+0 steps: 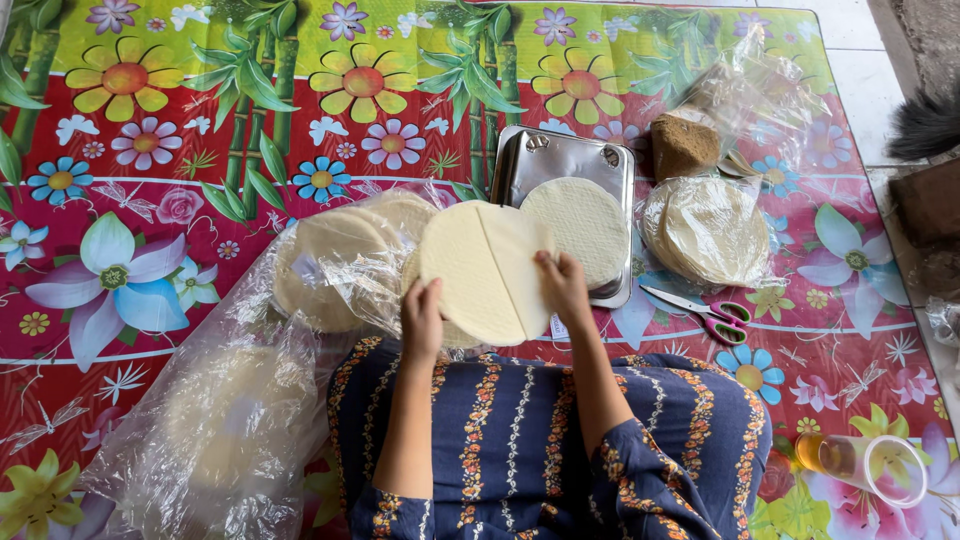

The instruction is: The person peels apart and stacks individual spring roll wrappers by hand, placing the separated layers onto a metal tray and then into plastic bags.

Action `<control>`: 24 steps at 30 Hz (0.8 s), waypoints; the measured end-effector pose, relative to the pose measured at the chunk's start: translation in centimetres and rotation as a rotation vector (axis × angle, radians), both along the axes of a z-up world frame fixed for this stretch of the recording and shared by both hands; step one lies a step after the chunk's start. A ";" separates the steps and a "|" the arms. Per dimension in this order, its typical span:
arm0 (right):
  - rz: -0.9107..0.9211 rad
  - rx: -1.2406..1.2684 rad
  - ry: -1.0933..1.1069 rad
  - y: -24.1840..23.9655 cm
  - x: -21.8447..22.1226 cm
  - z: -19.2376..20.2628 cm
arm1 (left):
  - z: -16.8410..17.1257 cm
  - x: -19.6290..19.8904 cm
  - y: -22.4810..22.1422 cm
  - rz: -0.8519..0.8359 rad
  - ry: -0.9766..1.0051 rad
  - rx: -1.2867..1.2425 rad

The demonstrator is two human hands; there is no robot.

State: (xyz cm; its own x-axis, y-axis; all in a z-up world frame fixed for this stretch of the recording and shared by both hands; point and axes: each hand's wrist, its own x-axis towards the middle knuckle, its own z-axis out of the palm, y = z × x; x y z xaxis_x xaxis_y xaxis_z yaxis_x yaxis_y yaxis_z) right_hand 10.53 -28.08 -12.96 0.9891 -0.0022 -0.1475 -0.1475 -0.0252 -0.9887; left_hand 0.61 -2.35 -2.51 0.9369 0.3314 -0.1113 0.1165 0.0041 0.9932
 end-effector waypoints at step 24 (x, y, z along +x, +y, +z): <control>0.122 -1.235 -0.455 -0.5 6.2 2.7 | 1.1 -0.6 3.4 -0.139 0.020 0.261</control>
